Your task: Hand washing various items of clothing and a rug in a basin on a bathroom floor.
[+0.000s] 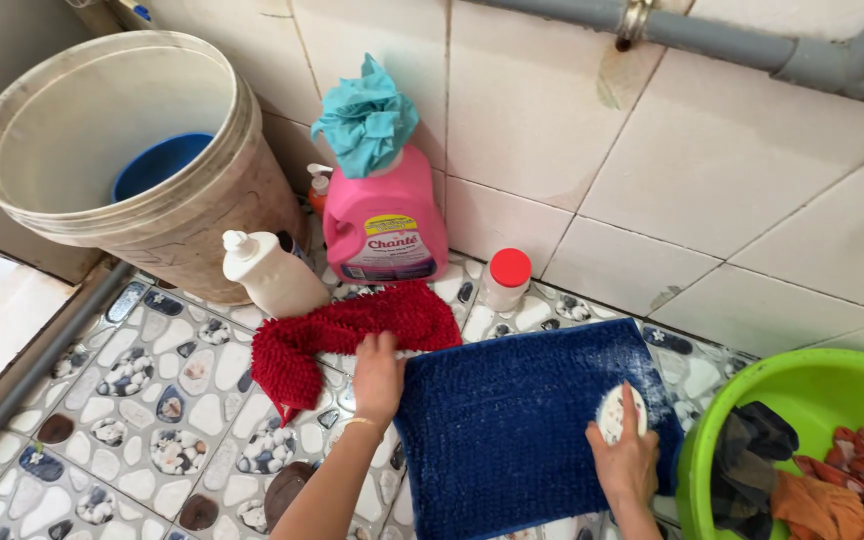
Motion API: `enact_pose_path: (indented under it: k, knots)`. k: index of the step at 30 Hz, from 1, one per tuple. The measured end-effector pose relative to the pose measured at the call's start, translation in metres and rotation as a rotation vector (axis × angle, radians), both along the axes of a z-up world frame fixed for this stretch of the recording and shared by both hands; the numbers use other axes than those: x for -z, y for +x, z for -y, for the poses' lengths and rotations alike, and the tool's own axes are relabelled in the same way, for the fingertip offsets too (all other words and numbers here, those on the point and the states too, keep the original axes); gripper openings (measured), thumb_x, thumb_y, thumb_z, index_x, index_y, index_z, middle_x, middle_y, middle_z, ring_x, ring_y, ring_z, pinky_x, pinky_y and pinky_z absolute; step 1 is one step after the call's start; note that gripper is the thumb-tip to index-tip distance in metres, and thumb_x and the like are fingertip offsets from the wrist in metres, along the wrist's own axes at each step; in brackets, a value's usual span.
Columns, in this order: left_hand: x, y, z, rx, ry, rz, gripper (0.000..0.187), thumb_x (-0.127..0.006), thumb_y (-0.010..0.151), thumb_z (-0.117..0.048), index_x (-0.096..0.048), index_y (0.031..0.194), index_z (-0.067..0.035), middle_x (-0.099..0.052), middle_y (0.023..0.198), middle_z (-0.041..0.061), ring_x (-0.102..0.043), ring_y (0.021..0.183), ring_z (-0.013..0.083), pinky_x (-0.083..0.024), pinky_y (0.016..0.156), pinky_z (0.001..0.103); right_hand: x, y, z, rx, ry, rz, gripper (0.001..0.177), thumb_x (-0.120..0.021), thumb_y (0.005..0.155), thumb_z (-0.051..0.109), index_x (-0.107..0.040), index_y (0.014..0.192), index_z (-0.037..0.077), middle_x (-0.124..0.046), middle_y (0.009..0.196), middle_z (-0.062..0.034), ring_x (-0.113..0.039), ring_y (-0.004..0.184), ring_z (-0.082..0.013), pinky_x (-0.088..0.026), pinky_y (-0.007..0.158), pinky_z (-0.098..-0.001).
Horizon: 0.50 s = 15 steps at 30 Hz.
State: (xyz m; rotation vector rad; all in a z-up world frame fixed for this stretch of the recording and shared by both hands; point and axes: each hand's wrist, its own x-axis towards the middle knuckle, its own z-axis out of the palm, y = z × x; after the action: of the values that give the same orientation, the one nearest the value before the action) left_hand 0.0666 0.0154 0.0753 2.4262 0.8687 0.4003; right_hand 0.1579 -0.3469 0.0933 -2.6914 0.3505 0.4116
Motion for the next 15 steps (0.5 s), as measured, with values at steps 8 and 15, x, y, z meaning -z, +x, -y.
enact_pose_path:
  k: [8,15]
  knots:
    - [0.002,0.029,-0.033,0.152,0.412,-0.316,0.018,-0.060,0.093,-0.018,-0.063,0.111,-0.016,-0.067,0.114,0.004,-0.060,0.110,0.0264,-0.047,0.090,0.049,0.008,-0.031,-0.017,-0.431,-0.111,0.598,0.050,-0.072,0.080,0.043,-0.066,0.124,0.021,-0.062,0.132,-0.0180,-0.058,0.123,-0.0355,-0.046,0.103,-0.0462]
    - [-0.099,0.003,-0.014,0.146,0.010,0.202,0.016,-0.057,0.099,-0.024,-0.069,0.105,-0.015,-0.068,0.099,0.009,-0.061,0.100,0.0357,-0.047,0.080,0.050,0.012,-0.037,-0.128,0.374,1.263,-0.543,0.087,-0.069,0.083,0.060,-0.052,0.142,-0.002,-0.058,0.139,-0.0258,-0.062,0.123,-0.0355,-0.056,0.097,-0.0530]
